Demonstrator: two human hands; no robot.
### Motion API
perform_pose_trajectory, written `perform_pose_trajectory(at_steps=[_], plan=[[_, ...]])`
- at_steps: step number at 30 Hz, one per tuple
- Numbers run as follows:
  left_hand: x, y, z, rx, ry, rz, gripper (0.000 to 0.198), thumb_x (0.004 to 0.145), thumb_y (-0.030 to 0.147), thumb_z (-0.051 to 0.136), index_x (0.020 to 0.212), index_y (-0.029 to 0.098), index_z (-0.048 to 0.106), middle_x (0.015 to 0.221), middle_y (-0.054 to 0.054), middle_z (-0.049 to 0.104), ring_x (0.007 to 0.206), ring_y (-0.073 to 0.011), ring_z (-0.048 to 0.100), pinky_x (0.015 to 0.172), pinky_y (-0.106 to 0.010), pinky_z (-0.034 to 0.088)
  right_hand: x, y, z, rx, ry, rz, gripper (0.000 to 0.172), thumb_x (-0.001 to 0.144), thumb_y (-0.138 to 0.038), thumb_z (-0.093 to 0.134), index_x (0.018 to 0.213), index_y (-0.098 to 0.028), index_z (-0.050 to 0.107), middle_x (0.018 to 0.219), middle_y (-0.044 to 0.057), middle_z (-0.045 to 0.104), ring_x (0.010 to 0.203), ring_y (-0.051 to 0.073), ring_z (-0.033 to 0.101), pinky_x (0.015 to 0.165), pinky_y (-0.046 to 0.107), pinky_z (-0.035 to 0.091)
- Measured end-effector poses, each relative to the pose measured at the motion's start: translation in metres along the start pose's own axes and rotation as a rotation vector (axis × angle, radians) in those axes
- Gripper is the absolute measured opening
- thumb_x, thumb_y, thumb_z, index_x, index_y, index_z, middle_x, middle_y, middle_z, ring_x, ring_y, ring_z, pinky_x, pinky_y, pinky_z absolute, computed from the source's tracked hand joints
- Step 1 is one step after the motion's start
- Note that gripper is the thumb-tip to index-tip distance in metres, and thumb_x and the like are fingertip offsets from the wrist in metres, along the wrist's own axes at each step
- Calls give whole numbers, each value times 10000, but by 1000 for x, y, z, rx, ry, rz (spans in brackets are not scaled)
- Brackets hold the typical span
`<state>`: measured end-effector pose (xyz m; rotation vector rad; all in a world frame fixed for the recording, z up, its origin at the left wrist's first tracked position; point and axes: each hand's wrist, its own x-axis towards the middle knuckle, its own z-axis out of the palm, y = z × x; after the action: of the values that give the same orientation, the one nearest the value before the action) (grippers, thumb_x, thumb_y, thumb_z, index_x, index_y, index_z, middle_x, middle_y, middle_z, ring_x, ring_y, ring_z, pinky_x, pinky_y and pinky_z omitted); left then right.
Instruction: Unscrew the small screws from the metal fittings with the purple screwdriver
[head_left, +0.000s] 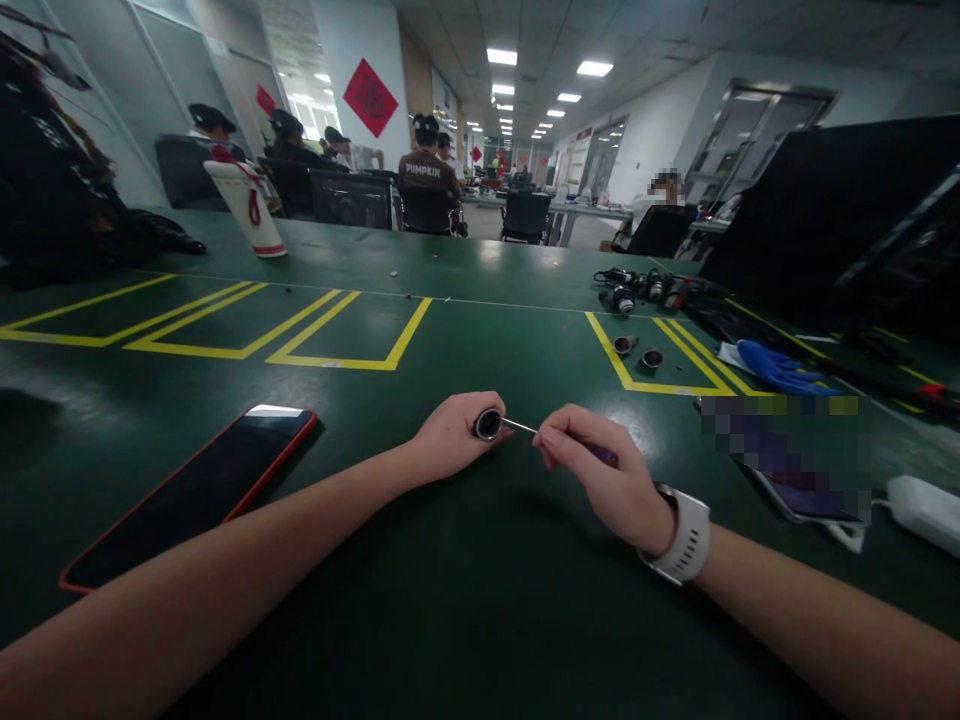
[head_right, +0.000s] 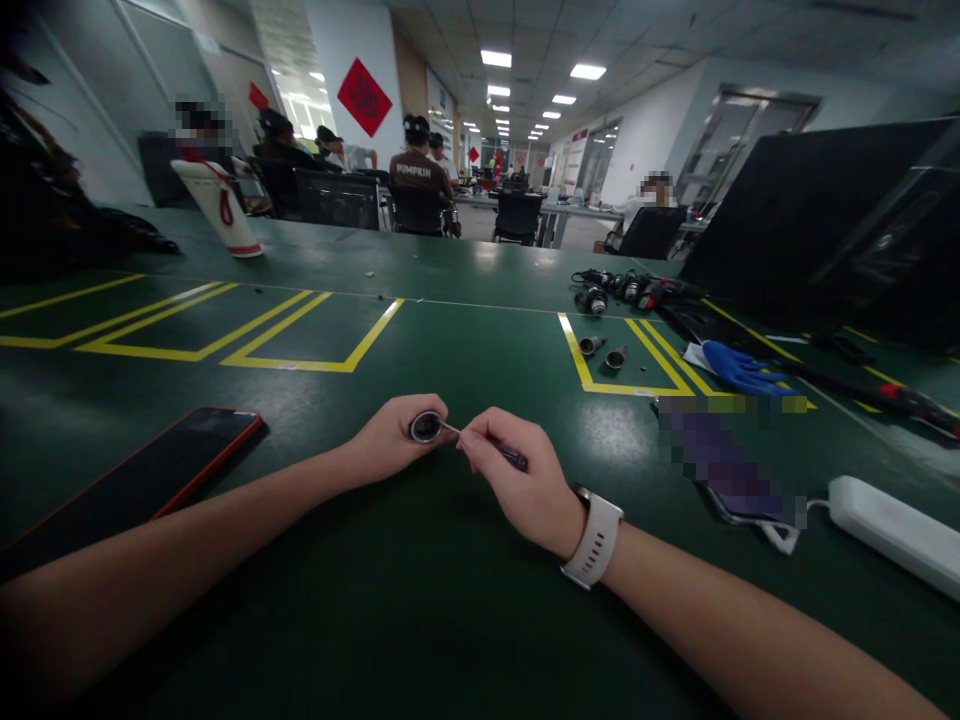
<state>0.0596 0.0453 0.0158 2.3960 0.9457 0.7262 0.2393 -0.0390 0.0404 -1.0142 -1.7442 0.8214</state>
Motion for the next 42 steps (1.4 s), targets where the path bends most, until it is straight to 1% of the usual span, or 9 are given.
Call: perform_pose_trajectory(at_steps=[4, 7, 15, 19, 22, 27, 32, 36, 42], plan=[[0, 0, 1, 110, -27, 17, 109, 767, 238, 570, 707, 177, 502, 659, 31, 520, 628, -132, 489, 574, -251, 342, -2, -12, 2, -352, -98, -126, 185, 884, -202, 463, 738, -157, 568, 680, 1, 538, 629, 121, 488, 597, 272, 365], [0, 1, 1, 125, -41, 30, 115, 767, 238, 572, 694, 180, 504, 651, 30, 515, 627, -134, 482, 583, -257, 338, 0, -14, 2, -372, -113, -109, 194, 870, -195, 472, 706, -153, 565, 668, 5, 533, 629, 126, 484, 597, 279, 360], [0, 3, -1, 29, -55, 17, 141, 760, 272, 589, 711, 172, 503, 652, 37, 510, 604, -114, 474, 558, -234, 338, 8, 6, 0, 392, 91, 330, 177, 796, -268, 550, 661, -170, 607, 610, -3, 557, 570, 111, 476, 532, 251, 353], [0, 4, -1, 9, -53, 11, 143, 754, 274, 595, 705, 170, 509, 649, 43, 505, 601, -109, 466, 562, -233, 341, 7, 11, 3, 558, 126, 416, 159, 783, -277, 567, 677, -166, 606, 626, 4, 565, 568, 109, 482, 525, 245, 357], [0, 4, -2, 8, -71, 14, 136, 760, 279, 589, 717, 169, 522, 663, 35, 522, 608, -114, 471, 567, -238, 345, 4, 8, 1, 401, 118, 292, 177, 815, -282, 547, 687, -174, 606, 629, -1, 561, 582, 115, 486, 538, 252, 365], [0, 4, -1, 11, -70, 16, 128, 761, 263, 581, 705, 170, 513, 644, 40, 512, 590, -112, 470, 550, -235, 330, -2, -8, 0, -180, -6, -13, 211, 873, -251, 486, 700, -181, 584, 657, 0, 561, 618, 131, 506, 589, 277, 376], [0, 5, -1, 34, -74, 24, 133, 759, 250, 579, 689, 171, 497, 639, 39, 506, 582, -110, 467, 540, -231, 323, -4, -13, 2, -300, -65, -56, 210, 881, -225, 467, 712, -167, 576, 658, 3, 552, 609, 127, 505, 579, 273, 365], [0, 4, 0, 73, -91, 55, 143, 772, 277, 574, 702, 172, 508, 652, 32, 516, 598, -116, 480, 552, -235, 330, -1, -7, 1, -148, -21, 55, 241, 867, -269, 487, 670, -170, 584, 627, -2, 555, 591, 127, 499, 563, 274, 363], [-1, 1, 0, 16, -61, 51, 149, 759, 281, 604, 727, 169, 511, 665, 38, 521, 603, -107, 480, 559, -229, 340, 3, 7, 3, 410, 118, 331, 174, 791, -270, 558, 659, -172, 615, 605, 1, 570, 560, 116, 490, 521, 257, 361]])
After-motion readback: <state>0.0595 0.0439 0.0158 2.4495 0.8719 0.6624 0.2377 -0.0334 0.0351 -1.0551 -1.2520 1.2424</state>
